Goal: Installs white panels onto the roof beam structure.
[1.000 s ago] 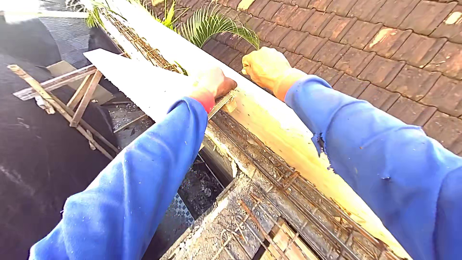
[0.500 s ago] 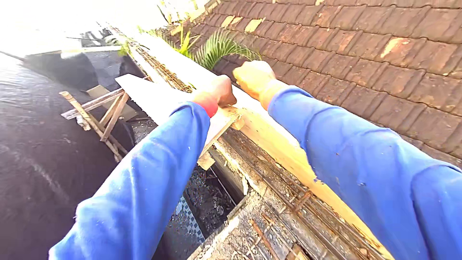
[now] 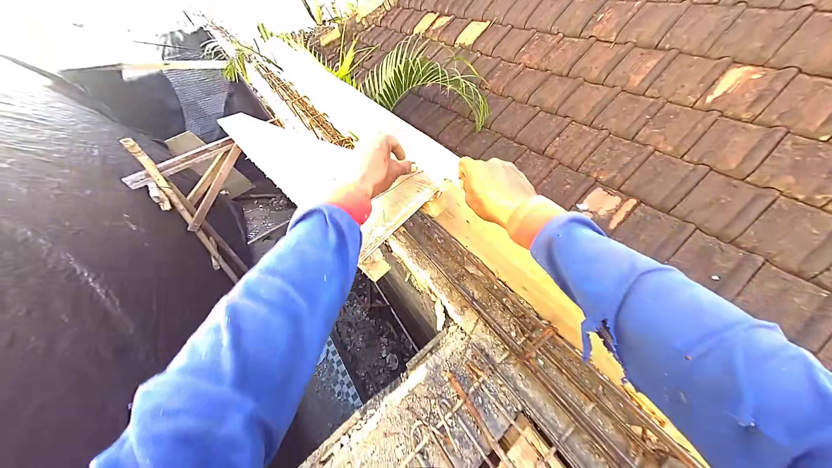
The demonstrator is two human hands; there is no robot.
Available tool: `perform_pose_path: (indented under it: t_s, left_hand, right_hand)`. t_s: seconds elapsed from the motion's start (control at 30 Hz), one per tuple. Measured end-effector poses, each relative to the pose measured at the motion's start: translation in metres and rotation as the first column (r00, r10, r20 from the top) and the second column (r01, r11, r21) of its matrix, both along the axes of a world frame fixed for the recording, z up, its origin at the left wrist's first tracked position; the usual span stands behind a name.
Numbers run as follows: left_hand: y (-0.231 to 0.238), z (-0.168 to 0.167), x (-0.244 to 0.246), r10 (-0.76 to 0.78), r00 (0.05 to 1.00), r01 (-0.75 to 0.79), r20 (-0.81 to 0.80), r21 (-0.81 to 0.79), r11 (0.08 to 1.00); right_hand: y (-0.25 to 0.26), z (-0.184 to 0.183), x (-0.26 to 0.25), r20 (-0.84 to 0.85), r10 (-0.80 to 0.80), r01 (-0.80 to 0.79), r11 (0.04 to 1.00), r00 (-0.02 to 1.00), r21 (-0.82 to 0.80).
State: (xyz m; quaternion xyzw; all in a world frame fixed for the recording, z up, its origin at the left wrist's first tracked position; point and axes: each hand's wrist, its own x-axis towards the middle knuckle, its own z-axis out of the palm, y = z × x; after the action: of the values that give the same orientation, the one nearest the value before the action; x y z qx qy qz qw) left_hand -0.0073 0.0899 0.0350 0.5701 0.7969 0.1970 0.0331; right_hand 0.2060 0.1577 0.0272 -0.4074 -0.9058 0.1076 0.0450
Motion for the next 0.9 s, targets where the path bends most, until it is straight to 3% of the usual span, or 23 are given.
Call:
perform_pose_path:
  t_s: [0.07, 0.17, 0.23, 0.33, 0.4, 0.7, 0.9]
  left_hand:
    - [-0.038, -0.012, 0.009, 0.285, 0.95, -0.303, 0.129, 0.154, 0.94]
    - [-0.09, -0.04, 0.024, 0.531, 0.669, -0.704, 0.521, 0.215, 0.676]
    - [-0.107, -0.046, 0.029, 0.494, 0.434, -0.788, 0.753, 0.053, 0.613]
    - [-0.107, -0.06, 0.023, 0.292, -0.02, -0.734, 0.956, -0.213, 0.646]
    - [-0.107, -0.07, 0.014, 0.188, -0.169, -0.669, 0.967, -0.253, 0.699]
    - [-0.123, -0.057, 0.016, 0.204, -0.127, -0.69, 0.971, -0.234, 0.685]
    - [-0.164, -0.062, 0.0, 0.158, -0.122, -0.701, 0.98, -0.197, 0.685]
  right_hand:
    - [-0.001, 0.0, 0.001, -0.037, -0.028, 0.025, 0.996, 0.999, -0.081]
    - [0.001, -0.005, 0.004, -0.083, -0.035, 0.025, 0.993, 0.996, -0.114]
    - [0.005, -0.009, 0.003, -0.117, -0.028, 0.015, 0.994, 0.993, -0.108]
    - [0.004, -0.008, 0.002, -0.167, -0.027, 0.007, 0.993, 0.986, -0.119]
    - [0.0, -0.004, 0.003, -0.166, -0.036, 0.014, 0.991, 0.985, -0.134]
    - [-0.026, -0.01, 0.008, -0.249, -0.038, 0.0, 0.988, 0.968, -0.153]
    - [-0.036, -0.016, 0.002, -0.352, 0.039, -0.13, 0.963, 0.935, -0.238]
